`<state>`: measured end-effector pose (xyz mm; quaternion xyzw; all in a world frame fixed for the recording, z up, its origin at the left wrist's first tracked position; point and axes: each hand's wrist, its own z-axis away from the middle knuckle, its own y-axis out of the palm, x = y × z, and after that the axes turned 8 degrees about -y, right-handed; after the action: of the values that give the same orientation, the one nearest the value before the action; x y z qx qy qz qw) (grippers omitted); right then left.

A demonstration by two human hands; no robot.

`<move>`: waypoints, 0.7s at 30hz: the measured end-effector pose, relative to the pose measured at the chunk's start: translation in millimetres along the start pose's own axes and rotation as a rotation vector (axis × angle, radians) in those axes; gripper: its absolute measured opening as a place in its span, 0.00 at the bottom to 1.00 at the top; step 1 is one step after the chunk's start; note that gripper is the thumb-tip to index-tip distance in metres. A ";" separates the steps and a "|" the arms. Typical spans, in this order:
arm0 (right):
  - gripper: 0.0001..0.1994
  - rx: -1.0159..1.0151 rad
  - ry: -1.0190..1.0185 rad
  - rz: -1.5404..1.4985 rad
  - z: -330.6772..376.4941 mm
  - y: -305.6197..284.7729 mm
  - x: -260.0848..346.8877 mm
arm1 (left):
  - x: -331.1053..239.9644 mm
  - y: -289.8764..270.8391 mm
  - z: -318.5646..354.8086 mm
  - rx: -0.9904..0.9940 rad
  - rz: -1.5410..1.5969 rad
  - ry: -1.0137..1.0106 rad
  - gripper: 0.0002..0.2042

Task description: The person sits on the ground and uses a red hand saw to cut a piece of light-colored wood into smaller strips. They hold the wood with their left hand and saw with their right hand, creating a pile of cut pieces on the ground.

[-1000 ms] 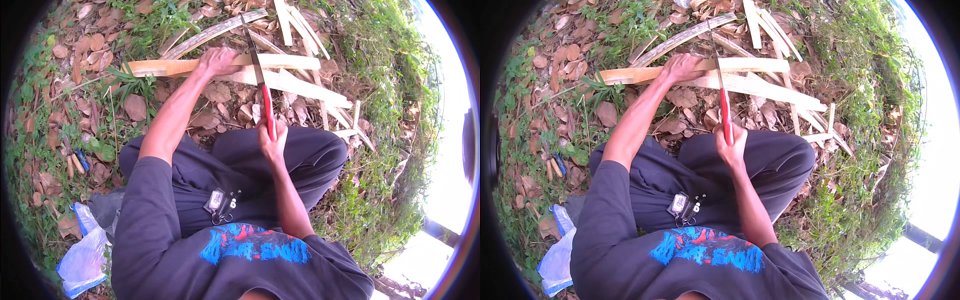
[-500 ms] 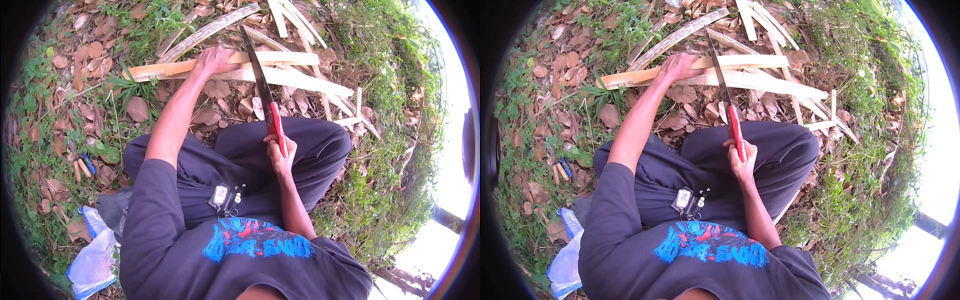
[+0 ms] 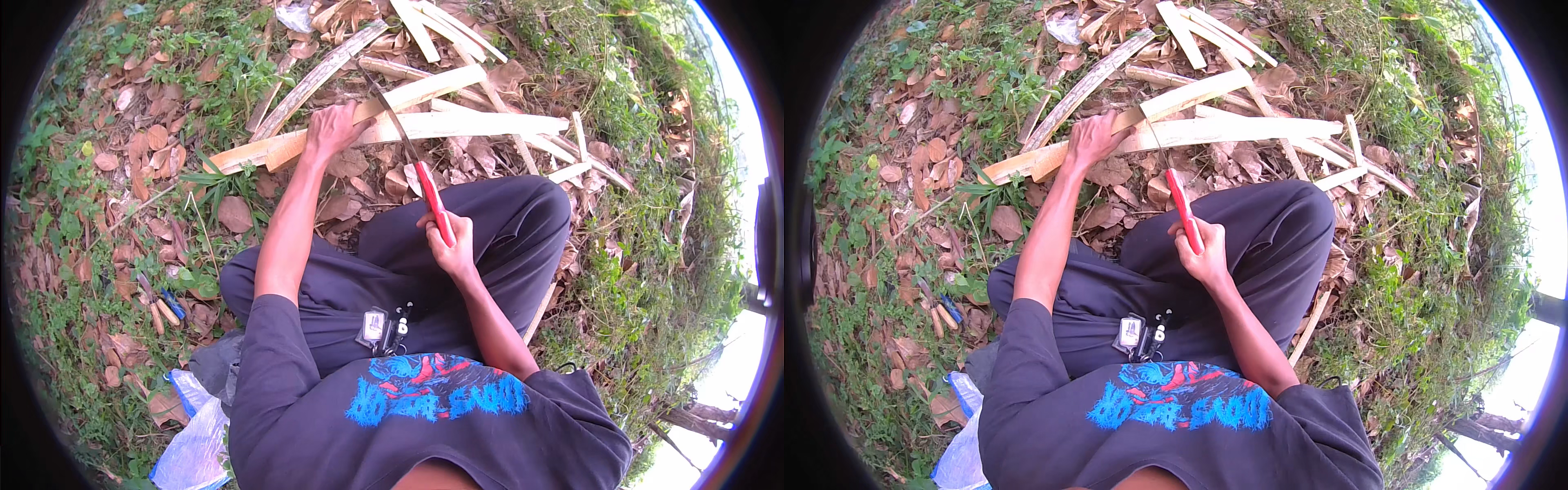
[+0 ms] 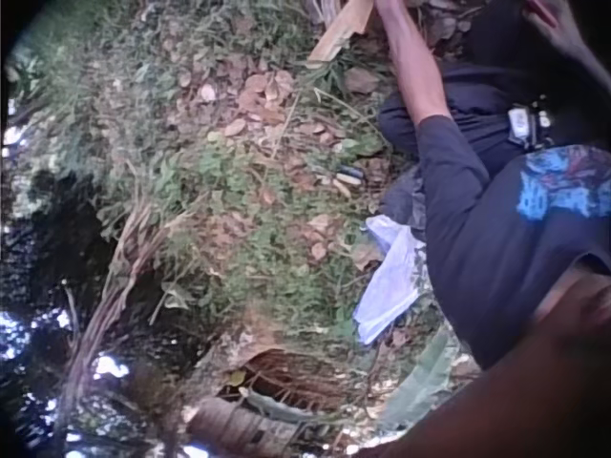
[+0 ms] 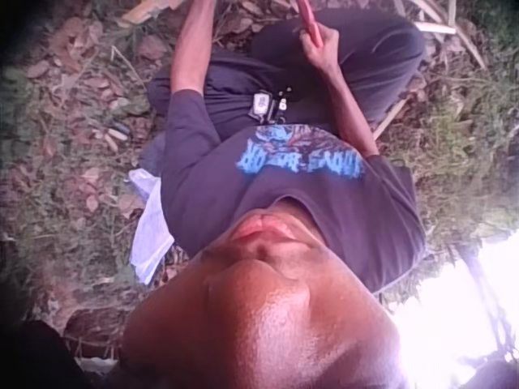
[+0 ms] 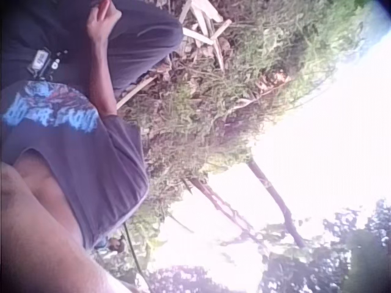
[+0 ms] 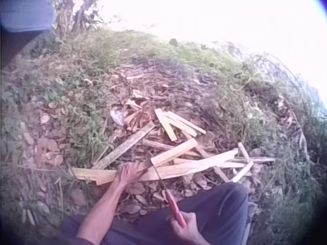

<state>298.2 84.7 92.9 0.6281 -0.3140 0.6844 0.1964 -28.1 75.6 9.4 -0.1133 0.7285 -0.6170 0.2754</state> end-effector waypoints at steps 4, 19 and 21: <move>0.09 0.006 -0.103 0.040 9.1 -2.2 30.6 | 2.8 -9.1 8.3 0.006 0.014 0.025 0.31; 0.09 0.048 -0.132 0.073 11.6 0.7 6.6 | 4.1 3.2 27.8 -0.089 0.103 0.016 0.26; 0.09 0.039 -0.130 0.039 13.0 0.9 2.3 | 7.2 5.0 30.4 -0.089 0.063 0.023 0.27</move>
<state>306.8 74.9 95.2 0.6689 -0.3249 0.6516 0.1499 -16.7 47.6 0.1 -0.0953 0.7614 -0.5765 0.2808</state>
